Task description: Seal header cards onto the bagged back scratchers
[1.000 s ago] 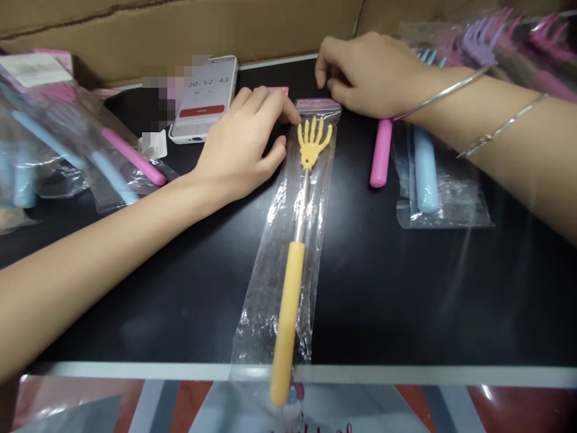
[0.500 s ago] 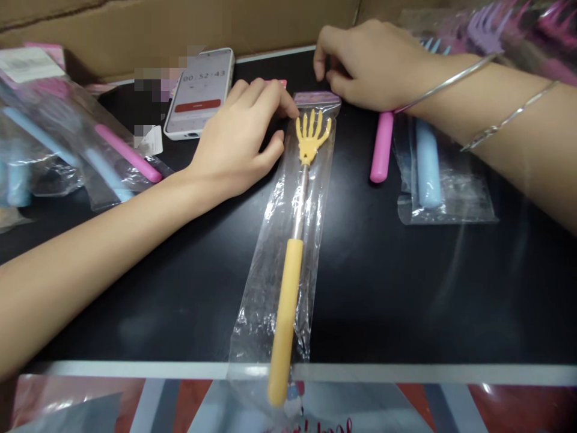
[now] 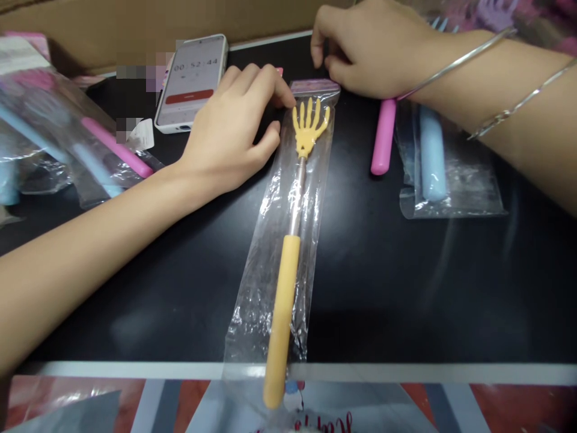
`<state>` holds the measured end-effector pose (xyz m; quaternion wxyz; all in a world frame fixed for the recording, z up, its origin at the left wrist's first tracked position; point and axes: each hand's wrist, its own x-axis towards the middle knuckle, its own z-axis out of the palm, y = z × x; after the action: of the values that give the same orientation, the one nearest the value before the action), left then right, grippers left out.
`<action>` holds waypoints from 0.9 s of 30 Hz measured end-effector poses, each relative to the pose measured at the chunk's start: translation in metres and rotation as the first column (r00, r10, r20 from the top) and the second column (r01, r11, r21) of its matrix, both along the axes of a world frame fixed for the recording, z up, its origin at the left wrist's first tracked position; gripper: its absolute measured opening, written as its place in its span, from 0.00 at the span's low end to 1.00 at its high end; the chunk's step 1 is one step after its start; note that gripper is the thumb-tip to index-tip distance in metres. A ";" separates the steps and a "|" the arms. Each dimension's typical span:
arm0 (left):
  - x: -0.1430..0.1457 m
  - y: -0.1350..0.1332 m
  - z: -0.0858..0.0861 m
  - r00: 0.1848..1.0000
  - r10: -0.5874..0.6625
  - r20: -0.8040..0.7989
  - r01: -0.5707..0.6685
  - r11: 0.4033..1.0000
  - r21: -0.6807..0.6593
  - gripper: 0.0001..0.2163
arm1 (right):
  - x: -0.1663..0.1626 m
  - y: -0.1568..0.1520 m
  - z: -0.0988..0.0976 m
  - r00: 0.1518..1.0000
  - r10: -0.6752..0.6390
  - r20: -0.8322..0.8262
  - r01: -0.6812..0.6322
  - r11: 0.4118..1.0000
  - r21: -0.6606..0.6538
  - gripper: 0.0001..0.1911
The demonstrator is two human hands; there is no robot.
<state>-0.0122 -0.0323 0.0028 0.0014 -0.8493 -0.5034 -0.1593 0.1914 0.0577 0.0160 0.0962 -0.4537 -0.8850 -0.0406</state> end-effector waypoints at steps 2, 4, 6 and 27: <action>0.000 0.000 0.000 1.000 0.013 -0.015 -0.013 1.000 -0.011 0.16 | 0.000 0.000 0.000 1.000 -0.011 0.003 0.011 1.000 -0.003 0.21; 0.001 0.001 -0.001 1.000 0.018 -0.021 -0.019 1.000 -0.006 0.16 | 0.000 0.000 0.001 1.000 -0.016 0.006 0.016 1.000 -0.004 0.22; 0.001 0.001 -0.001 1.000 0.013 -0.027 -0.013 1.000 0.006 0.16 | 0.000 0.000 0.001 1.000 -0.017 0.007 0.017 1.000 -0.003 0.22; -0.004 -0.001 -0.010 0.992 -0.082 0.093 0.070 0.990 0.124 0.11 | 0.000 0.001 0.000 0.990 -0.087 0.108 0.084 0.996 0.033 0.28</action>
<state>-0.0160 -0.0332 -0.0070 0.0218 -0.8573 -0.4595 -0.2309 0.1916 0.0583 0.0162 0.0520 -0.4867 -0.8681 -0.0822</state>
